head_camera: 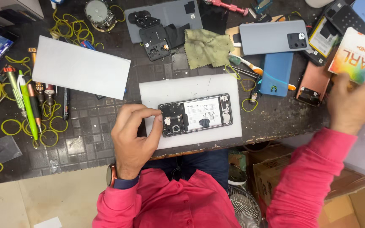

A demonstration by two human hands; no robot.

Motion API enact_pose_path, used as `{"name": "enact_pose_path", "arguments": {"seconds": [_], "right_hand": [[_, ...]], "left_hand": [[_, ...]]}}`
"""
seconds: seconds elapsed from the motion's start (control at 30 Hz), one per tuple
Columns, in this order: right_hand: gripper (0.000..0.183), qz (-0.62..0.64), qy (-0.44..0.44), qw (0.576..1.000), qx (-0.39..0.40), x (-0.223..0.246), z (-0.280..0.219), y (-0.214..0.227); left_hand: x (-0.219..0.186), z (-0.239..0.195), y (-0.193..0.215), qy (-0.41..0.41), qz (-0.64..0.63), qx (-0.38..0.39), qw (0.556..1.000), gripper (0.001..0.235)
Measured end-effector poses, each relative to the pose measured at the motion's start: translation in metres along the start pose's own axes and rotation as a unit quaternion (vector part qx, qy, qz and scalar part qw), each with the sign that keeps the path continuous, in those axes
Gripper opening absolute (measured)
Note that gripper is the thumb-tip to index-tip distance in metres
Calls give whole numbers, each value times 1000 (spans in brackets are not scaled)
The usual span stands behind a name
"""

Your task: The person applies adhesive around the perimeter of a disassembled smartphone chassis, then aligns and attaches a new back cover. The person uses a screwdriver to remove a screw, a tube of adhesive, and a cloth to wipe the back cover before assembly.

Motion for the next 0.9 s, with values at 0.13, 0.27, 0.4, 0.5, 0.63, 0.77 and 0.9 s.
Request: {"name": "enact_pose_path", "arguments": {"seconds": [0.13, 0.27, 0.4, 0.5, 0.63, 0.77, 0.9], "right_hand": [[44, -24, 12, 999, 26, -52, -15, -10], [38, 118, -17, 993, 24, -71, -19, -15], [46, 123, 67, 990, 17, -41, -5, -14], [41, 45, 92, 994, -24, 0, -3, -7], [42, 91, 59, 993, -53, 82, -13, 2], [49, 63, 76, 995, -6, 179, -39, 7], [43, 118, 133, 982, 68, 259, -56, 10]], "left_hand": [[0, 2, 0, 0, 0, -2, 1000, 15], [1, 0, 0, 0, 5, 2, 1000, 14], [0, 1, 0, -6, 0, -4, 1000, 14], [0, 1, 0, -4, -10, -3, 1000, 14], [0, 1, 2, -20, -33, -9, 999, 14], [2, 2, 1, -3, -27, -10, 1000, 12], [0, 1, 5, -14, -34, -12, 999, 12]]}}
Point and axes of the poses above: each hand's wrist, its own z-axis towards the middle knuckle, its own y-axis out of the back of the hand, x = y × z, the point moved 6 cm from there along z, towards the middle knuckle, and after that the axes turned 12 degrees about y, right-handed, at the moved point
